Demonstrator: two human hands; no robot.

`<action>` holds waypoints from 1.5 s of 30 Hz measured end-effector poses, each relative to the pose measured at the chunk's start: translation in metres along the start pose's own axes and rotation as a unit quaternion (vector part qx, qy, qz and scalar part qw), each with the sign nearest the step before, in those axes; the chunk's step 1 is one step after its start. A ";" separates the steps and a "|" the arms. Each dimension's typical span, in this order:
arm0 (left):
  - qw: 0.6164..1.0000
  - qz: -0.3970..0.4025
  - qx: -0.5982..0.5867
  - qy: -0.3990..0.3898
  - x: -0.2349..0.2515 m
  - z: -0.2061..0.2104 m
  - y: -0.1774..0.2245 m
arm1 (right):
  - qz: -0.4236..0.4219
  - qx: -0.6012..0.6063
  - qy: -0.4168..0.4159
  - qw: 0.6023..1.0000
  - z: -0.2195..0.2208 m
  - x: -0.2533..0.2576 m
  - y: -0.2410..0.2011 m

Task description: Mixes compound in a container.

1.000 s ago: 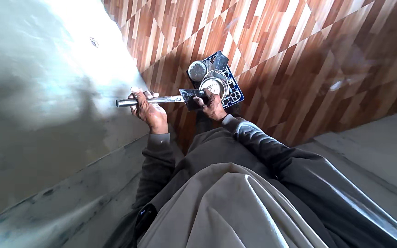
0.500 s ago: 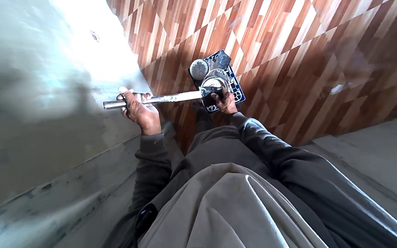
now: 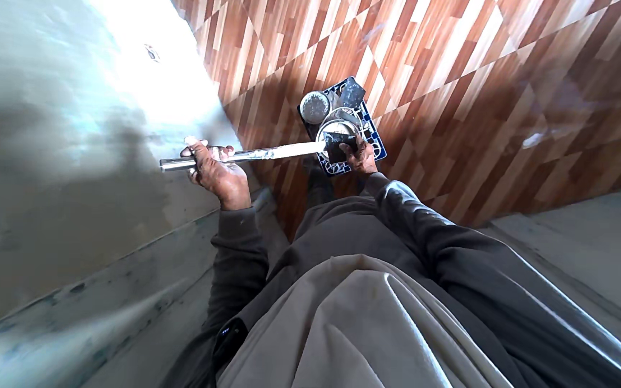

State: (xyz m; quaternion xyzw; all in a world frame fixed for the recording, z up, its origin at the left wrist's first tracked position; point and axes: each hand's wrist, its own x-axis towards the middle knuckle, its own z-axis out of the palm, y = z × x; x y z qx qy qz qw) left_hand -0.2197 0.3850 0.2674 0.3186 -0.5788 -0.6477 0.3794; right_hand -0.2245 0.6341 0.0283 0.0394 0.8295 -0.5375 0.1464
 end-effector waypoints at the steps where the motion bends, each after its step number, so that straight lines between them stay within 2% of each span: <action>1: 1.000 0.002 -0.002 -0.001 0.001 -0.001 -0.002 | 0.005 -0.012 -0.002 1.000 -0.001 0.002 0.002; 6: 1.000 0.011 0.000 -0.008 0.001 -0.005 -0.007 | 0.047 -0.042 -0.008 0.998 -0.006 0.009 0.020; 11: 0.999 0.022 0.016 -0.036 -0.005 -0.007 -0.010 | 0.153 -0.037 -0.021 0.987 -0.012 0.019 0.046; 17: 0.993 -0.006 -0.042 -0.111 -0.011 -0.011 -0.007 | 0.172 -0.091 -0.026 0.981 -0.023 0.013 0.084; 20: 0.993 -0.016 -0.033 -0.110 -0.012 -0.011 -0.006 | 0.168 -0.092 -0.017 0.981 -0.032 0.005 0.083; 25: 0.995 -0.009 -0.040 -0.089 -0.008 -0.011 -0.015 | 0.159 -0.075 -0.030 0.984 -0.050 -0.005 0.062; 28: 0.996 -0.009 -0.042 -0.073 -0.011 -0.009 -0.016 | 0.090 -0.040 -0.038 0.994 -0.050 -0.010 0.038; 30: 0.996 -0.003 -0.068 -0.055 -0.013 -0.003 -0.018 | 0.029 0.001 -0.047 0.998 -0.044 -0.013 0.007; 32: 0.993 -0.007 -0.046 -0.105 -0.027 -0.006 -0.013 | -0.013 0.070 -0.068 0.995 -0.036 -0.016 -0.038; 36: 0.991 -0.009 -0.041 -0.124 -0.033 -0.006 -0.016 | -0.117 0.227 -0.106 0.961 -0.016 -0.025 -0.125; 38: 0.993 -0.009 -0.037 -0.111 -0.031 -0.004 -0.018 | -0.147 0.251 -0.118 0.949 -0.008 -0.026 -0.146; 40: 0.995 -0.020 -0.049 -0.089 -0.025 -0.002 -0.017 | -0.154 0.216 -0.110 0.958 -0.001 -0.024 -0.143; 45: 0.997 -0.019 -0.059 -0.046 -0.010 -0.008 -0.007 | -0.090 0.082 -0.087 0.989 -0.006 -0.015 -0.085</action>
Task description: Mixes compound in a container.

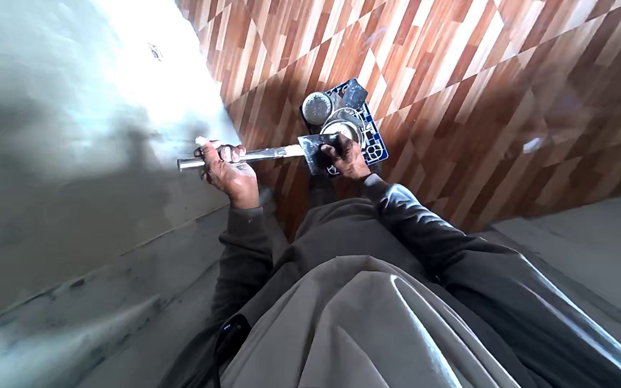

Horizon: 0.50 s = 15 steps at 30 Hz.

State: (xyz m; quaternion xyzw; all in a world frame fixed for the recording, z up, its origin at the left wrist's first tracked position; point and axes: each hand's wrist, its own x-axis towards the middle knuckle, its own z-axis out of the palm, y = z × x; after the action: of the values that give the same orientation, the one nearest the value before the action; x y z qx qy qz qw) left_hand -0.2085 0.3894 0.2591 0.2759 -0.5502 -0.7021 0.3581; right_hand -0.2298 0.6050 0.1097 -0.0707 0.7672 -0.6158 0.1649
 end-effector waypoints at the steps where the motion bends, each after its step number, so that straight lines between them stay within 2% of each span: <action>1: 1.000 0.001 0.001 -0.001 0.001 -0.001 0.002 | 0.012 -0.024 0.002 1.000 -0.004 -0.001 0.011; 8: 1.000 -0.015 0.018 -0.016 -0.001 -0.003 0.008 | 0.072 -0.087 0.020 0.993 -0.024 -0.001 0.066; 15: 1.000 -0.009 0.001 -0.018 0.003 -0.002 0.006 | 0.081 -0.107 0.019 0.991 -0.039 0.005 0.086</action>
State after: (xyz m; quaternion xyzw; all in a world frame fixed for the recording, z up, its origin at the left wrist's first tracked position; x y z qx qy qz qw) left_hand -0.2074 0.3854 0.2642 0.2683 -0.5547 -0.7100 0.3411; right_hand -0.2396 0.6588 0.0329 -0.0134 0.8347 -0.5164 0.1908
